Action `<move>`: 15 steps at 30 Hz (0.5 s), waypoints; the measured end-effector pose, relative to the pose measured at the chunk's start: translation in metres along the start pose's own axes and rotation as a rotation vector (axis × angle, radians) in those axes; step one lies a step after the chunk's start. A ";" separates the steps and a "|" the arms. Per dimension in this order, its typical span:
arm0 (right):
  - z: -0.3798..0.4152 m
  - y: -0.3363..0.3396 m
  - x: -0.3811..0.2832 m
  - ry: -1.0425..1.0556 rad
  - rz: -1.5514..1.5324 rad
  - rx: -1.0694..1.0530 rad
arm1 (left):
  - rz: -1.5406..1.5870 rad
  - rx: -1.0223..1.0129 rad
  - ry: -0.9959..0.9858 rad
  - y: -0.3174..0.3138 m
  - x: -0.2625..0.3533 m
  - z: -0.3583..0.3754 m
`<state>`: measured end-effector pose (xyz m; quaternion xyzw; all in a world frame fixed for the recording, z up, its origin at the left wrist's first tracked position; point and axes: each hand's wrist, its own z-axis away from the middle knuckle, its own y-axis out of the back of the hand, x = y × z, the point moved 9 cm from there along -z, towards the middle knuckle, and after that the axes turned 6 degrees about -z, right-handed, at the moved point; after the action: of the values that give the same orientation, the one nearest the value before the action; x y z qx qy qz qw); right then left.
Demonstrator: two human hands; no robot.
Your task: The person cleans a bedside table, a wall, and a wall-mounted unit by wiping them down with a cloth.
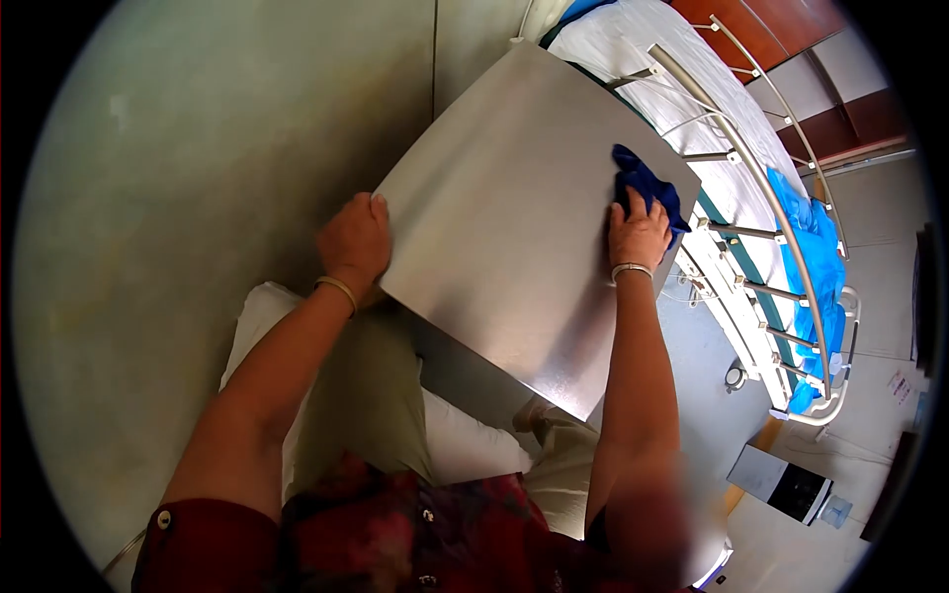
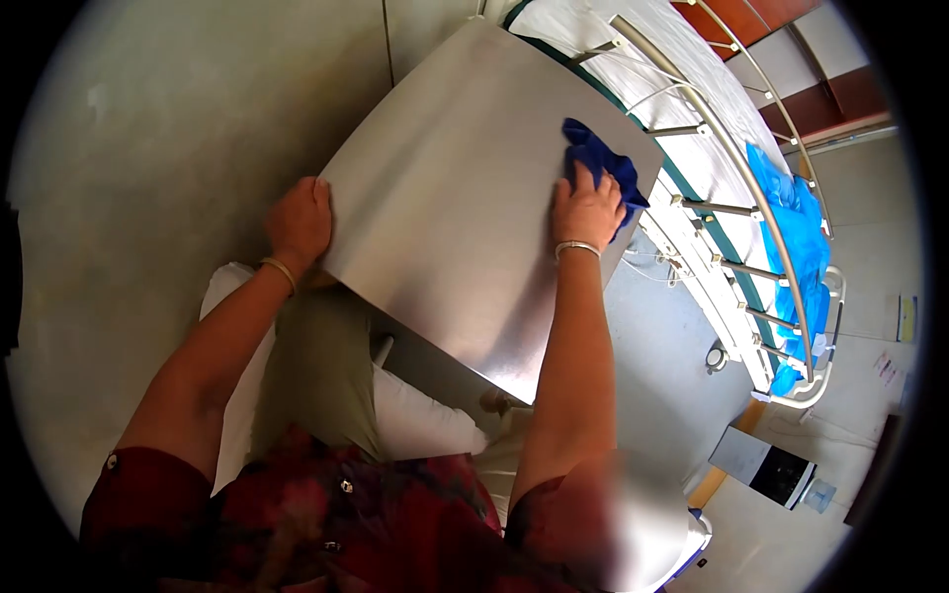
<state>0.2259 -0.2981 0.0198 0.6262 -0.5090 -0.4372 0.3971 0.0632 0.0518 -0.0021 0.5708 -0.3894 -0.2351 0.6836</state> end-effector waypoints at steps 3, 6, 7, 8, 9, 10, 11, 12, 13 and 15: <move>-0.006 -0.005 0.005 -0.053 0.028 0.004 | 0.013 -0.055 0.018 -0.003 -0.001 0.000; 0.000 -0.005 -0.002 -0.017 -0.019 -0.032 | 0.004 -0.066 0.017 -0.004 -0.002 -0.001; 0.008 -0.003 -0.012 0.024 -0.043 -0.052 | 0.013 -0.063 0.018 -0.005 -0.003 -0.002; 0.018 -0.001 -0.023 0.074 -0.077 -0.054 | 0.019 -0.041 0.006 -0.004 -0.002 -0.002; 0.031 0.002 -0.037 0.130 -0.088 -0.045 | 0.025 -0.021 -0.005 -0.004 -0.002 0.000; 0.045 0.005 -0.051 0.186 -0.100 -0.037 | 0.032 -0.022 -0.003 -0.005 -0.003 0.001; 0.060 0.009 -0.064 0.232 -0.152 -0.048 | 0.043 -0.006 -0.027 -0.004 -0.002 0.001; 0.075 0.015 -0.075 0.274 -0.203 -0.059 | 0.052 0.010 -0.053 -0.003 -0.001 0.001; 0.092 0.021 -0.086 0.310 -0.240 -0.062 | 0.058 0.006 -0.059 -0.007 -0.002 0.001; 0.126 0.035 -0.102 0.367 -0.301 -0.079 | 0.062 0.050 -0.074 -0.009 -0.003 -0.002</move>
<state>0.0862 -0.2102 0.0293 0.7480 -0.3115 -0.3899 0.4376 0.0643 0.0533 -0.0113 0.5661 -0.4378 -0.2249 0.6612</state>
